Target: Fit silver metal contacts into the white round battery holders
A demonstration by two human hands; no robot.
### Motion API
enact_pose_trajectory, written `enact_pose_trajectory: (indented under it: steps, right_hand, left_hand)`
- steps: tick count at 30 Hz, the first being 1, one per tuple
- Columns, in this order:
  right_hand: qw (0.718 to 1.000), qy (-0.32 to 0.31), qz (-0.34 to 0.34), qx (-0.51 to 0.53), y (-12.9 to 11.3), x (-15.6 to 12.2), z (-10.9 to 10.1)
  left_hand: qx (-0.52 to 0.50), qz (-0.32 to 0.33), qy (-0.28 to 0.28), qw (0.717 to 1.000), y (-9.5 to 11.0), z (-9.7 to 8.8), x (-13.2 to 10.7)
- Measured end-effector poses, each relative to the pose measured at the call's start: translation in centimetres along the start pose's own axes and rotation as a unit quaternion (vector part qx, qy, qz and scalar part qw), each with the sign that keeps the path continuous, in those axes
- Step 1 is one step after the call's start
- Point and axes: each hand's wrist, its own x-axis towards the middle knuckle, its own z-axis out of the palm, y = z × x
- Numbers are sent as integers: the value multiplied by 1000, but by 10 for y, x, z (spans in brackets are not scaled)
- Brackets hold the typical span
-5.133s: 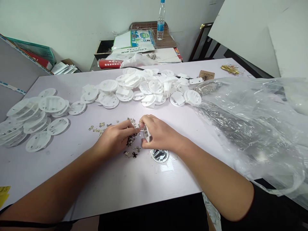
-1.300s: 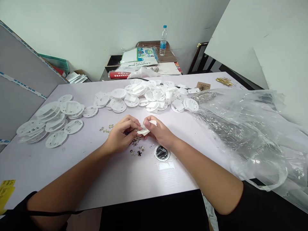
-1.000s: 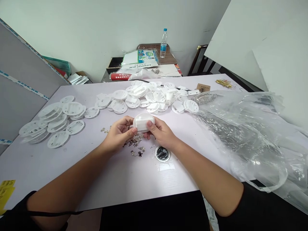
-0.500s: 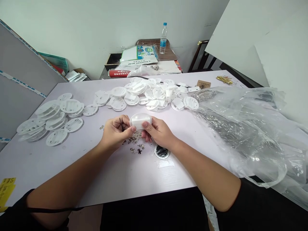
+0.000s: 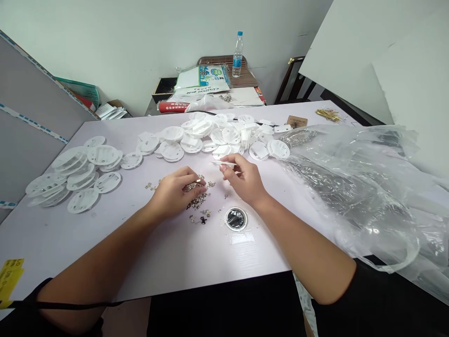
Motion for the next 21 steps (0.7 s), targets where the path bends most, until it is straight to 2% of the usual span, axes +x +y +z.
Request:
enact_pose_trajectory:
  steps: [3,7,12,16,21]
  right_hand:
    - [998,30,-15,-60,3,2,-2]
    - [996,36,-30,-77,2,1,-1]
    - [996,26,-31,-80,2,1,-1]
    - [995,20,-39,-88,2,2,-2]
    - [990,15,-71,-121,1,1,-2]
  left_hand:
    - [60,-14,-45,997,2,1,-1]
    - [97,-25,-75,992,5,3,0]
    - [115,-7,-72,991,5,7,-1]
    - [129,6,-45,991,4,9,-2]
    - [18,-49,76,996,6,2,1]
